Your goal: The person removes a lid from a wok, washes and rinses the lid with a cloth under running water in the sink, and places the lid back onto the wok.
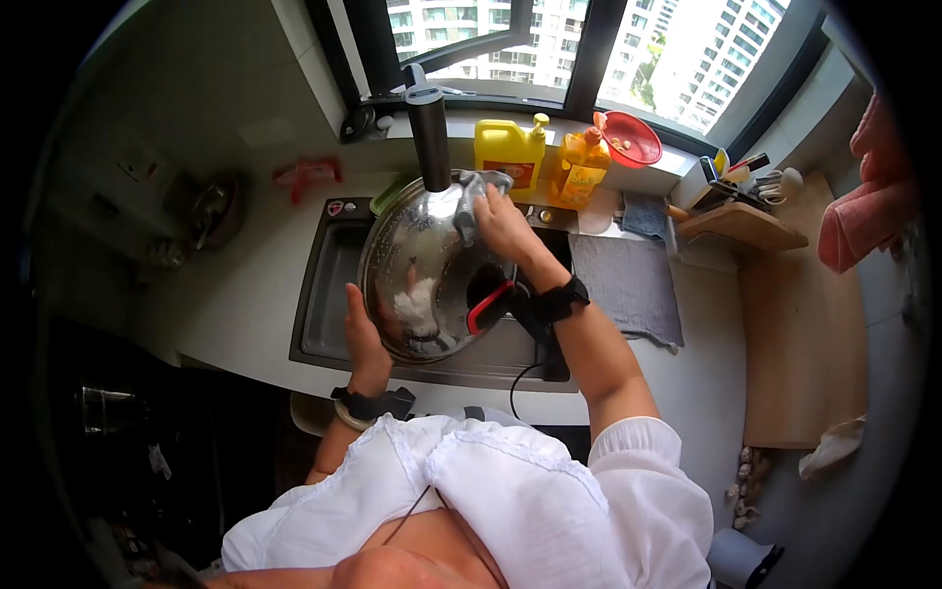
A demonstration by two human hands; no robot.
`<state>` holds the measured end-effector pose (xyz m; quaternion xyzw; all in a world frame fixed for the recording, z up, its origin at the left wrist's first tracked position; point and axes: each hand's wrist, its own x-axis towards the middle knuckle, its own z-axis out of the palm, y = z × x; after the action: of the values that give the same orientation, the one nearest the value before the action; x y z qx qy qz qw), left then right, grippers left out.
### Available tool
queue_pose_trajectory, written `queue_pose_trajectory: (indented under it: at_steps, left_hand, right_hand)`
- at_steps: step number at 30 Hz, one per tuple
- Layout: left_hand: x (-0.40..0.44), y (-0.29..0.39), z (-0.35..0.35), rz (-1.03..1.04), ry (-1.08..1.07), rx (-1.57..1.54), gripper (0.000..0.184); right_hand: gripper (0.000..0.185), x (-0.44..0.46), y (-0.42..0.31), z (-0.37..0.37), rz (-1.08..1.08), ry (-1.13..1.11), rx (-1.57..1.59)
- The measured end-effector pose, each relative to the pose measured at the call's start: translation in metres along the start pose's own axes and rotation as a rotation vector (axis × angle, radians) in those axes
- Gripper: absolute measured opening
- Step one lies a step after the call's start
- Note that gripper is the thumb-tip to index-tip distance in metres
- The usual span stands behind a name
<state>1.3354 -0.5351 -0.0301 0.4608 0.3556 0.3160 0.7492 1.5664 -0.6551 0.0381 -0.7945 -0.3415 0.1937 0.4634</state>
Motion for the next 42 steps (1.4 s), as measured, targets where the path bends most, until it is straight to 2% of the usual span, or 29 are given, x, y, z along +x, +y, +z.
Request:
queue_pose_trajectory:
  at_steps: [2, 3, 4, 6, 9, 10, 12, 14, 16, 17, 19, 20, 22, 24, 25, 27, 29, 31, 34, 36, 38, 39, 40, 41, 42]
  left_hand:
    - [0.012, -0.003, -0.006, -0.086, 0.002, -0.095, 0.062]
    - [0.015, -0.002, -0.006, -0.106, -0.022, -0.142, 0.065]
    - [0.015, 0.0, -0.001, -0.093, -0.046, -0.177, 0.065]
    - [0.015, 0.002, 0.003, -0.073, -0.097, -0.229, 0.064]
    - [0.018, -0.003, 0.001, -0.035, -0.12, -0.162, 0.064]
    - [0.018, -0.003, 0.001, -0.044, -0.128, -0.183, 0.063]
    - [0.016, -0.001, 0.0, -0.065, -0.135, -0.226, 0.062]
    - [0.015, 0.002, 0.0, -0.066, -0.145, -0.169, 0.063]
    - [0.016, 0.003, 0.002, -0.092, -0.16, -0.141, 0.064]
    - [0.018, 0.003, 0.003, -0.118, -0.168, -0.144, 0.064]
    - [0.017, 0.001, 0.007, -0.121, -0.146, -0.155, 0.06]
    - [0.017, 0.002, 0.012, -0.094, -0.119, -0.166, 0.056]
    - [0.02, 0.004, 0.014, -0.074, -0.116, -0.215, 0.052]
    - [0.02, 0.009, 0.007, -0.073, -0.123, -0.26, 0.051]
    - [0.018, 0.011, 0.004, -0.059, -0.113, -0.266, 0.05]
    - [0.016, 0.016, 0.001, -0.026, -0.094, -0.262, 0.049]
    - [0.017, 0.023, 0.006, 0.001, -0.077, -0.232, 0.049]
    - [0.01, 0.026, 0.01, -0.006, -0.045, -0.176, 0.049]
    - [0.011, 0.019, 0.015, 0.081, -0.01, -0.049, 0.051]
    - [0.018, 0.006, 0.007, 0.128, -0.053, 0.058, 0.055]
    - [0.018, 0.002, -0.001, 0.164, -0.07, 0.225, 0.056]
    - [0.016, 0.002, -0.004, 0.176, -0.07, 0.34, 0.057]
    - [0.016, 0.001, -0.005, 0.186, -0.071, 0.457, 0.058]
    - [0.011, 0.004, 0.003, 0.205, -0.054, 0.375, 0.057]
    - [0.003, 0.01, 0.016, 0.227, -0.035, 0.292, 0.057]
  right_hand:
    - [0.053, -0.019, 0.014, 0.013, -0.087, 0.096, -0.104]
    - [0.056, -0.039, 0.0, 0.027, -0.183, 0.117, -0.386]
    - [0.06, -0.055, -0.011, 0.031, -0.302, 0.047, -0.435]
    - [0.053, -0.076, -0.025, 0.033, -0.543, -0.05, -0.439]
    - [0.038, -0.07, -0.019, 0.011, -0.392, 0.018, -0.331]
    - [0.026, -0.057, 0.003, 0.004, -0.432, 0.165, -0.353]
    - [0.023, -0.038, 0.02, -0.023, 0.031, 0.043, -0.149]
    - [0.024, -0.028, 0.045, -0.022, 0.014, 0.12, -0.136]
    - [0.024, -0.038, 0.023, -0.008, -0.176, 0.194, -0.158]
    - [0.026, -0.045, 0.004, -0.002, -0.355, 0.162, -0.167]
    - [0.027, -0.064, -0.035, 0.016, -0.558, 0.016, -0.18]
    - [0.025, -0.064, -0.037, 0.03, -0.696, 0.084, -0.297]
    - [0.024, -0.058, -0.037, 0.016, -0.578, 0.057, -0.143]
    - [0.025, -0.037, 0.001, -0.004, -0.42, 0.289, -0.242]
    - [0.023, -0.027, 0.031, -0.014, -0.283, 0.341, -0.278]
    - [0.03, -0.021, 0.082, -0.022, 0.194, 0.17, -0.054]
    - [0.033, -0.019, 0.115, 0.0, 0.199, 0.323, 0.031]
    - [0.033, -0.025, 0.105, 0.003, 0.19, 0.42, 0.068]
    - [0.034, -0.016, 0.078, -0.002, -0.213, 0.458, -0.001]
    - [0.035, -0.017, 0.041, 0.004, -0.338, 0.386, 0.061]
    - [0.035, -0.022, 0.01, 0.017, -0.551, 0.238, -0.088]
    - [0.033, -0.033, -0.004, 0.031, -0.699, 0.257, -0.226]
    - [0.03, -0.04, -0.019, 0.041, -0.812, 0.151, -0.324]
    - [0.028, -0.046, -0.029, 0.051, -0.861, 0.051, -0.366]
    - [0.028, -0.051, -0.038, 0.049, -0.894, 0.043, -0.506]
